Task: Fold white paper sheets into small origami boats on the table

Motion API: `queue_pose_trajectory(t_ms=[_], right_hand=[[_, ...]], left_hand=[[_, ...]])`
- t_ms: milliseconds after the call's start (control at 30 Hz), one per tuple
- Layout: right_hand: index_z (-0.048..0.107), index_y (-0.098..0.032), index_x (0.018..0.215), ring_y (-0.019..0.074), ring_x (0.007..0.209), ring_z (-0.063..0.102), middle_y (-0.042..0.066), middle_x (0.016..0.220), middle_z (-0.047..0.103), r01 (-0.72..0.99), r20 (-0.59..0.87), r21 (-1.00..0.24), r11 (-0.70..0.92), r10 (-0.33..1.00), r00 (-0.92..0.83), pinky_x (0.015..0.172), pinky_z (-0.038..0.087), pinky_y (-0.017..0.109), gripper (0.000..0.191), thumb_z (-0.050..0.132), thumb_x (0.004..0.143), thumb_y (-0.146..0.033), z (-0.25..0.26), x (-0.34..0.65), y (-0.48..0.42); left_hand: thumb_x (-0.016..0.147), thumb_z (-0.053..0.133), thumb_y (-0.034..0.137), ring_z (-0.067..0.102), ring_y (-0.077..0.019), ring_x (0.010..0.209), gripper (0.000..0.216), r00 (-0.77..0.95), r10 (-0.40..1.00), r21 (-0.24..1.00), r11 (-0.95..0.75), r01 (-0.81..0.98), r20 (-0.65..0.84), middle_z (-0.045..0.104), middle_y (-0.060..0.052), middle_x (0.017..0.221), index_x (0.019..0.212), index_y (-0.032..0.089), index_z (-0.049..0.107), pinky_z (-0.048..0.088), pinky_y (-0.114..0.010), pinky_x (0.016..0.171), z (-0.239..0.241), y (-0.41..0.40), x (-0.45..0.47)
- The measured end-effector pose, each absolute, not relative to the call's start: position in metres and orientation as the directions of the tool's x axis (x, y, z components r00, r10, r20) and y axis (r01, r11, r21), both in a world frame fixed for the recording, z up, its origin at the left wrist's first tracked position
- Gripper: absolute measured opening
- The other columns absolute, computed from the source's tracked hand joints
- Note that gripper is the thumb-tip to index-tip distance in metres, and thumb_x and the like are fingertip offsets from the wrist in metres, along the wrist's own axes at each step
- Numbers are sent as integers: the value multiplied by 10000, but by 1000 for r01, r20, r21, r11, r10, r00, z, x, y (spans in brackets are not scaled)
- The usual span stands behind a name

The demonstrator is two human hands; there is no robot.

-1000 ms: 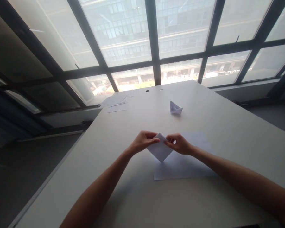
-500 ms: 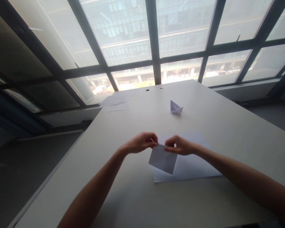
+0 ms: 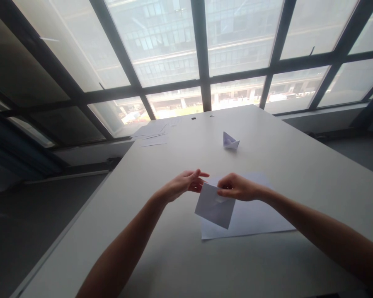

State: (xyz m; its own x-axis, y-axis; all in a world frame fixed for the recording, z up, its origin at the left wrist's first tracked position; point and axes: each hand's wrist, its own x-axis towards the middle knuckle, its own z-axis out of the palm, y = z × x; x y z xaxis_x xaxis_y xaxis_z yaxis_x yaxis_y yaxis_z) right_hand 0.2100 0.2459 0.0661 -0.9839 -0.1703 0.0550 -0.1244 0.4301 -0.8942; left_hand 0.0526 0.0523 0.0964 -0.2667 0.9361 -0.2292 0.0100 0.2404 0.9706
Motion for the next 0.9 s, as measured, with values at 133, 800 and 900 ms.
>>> queue_pose_trajectory(t_ms=[133,800,900], right_hand=[[645,-127,721,92,562,386,-38,595,468,-108,60,-905,411,-129,-990,502,277,226,295,619,844,-393,58,205,250],[666,-122,851,152,594,638,56,691,682,49,-35,-997,56,231,-972,527,465,237,406,726,774,-516,15,190,245],[628,-126,732,144,524,605,29,581,634,-21,40,-998,63,302,-952,493,455,242,379,745,756,-486,13,188,244]], left_hand=[[818,647,593,666,-219,773,527,-185,946,961,276,35,-265,727,-135,844,900,83,751,502,-316,751,81,57,48],[773,776,433,679,-235,835,453,-636,751,899,-136,-416,-181,729,-155,999,1046,81,700,516,-351,825,1,83,75],[790,765,416,677,-249,893,428,-590,791,870,-169,-463,-160,721,-163,1032,1050,83,698,504,-358,868,2,84,76]])
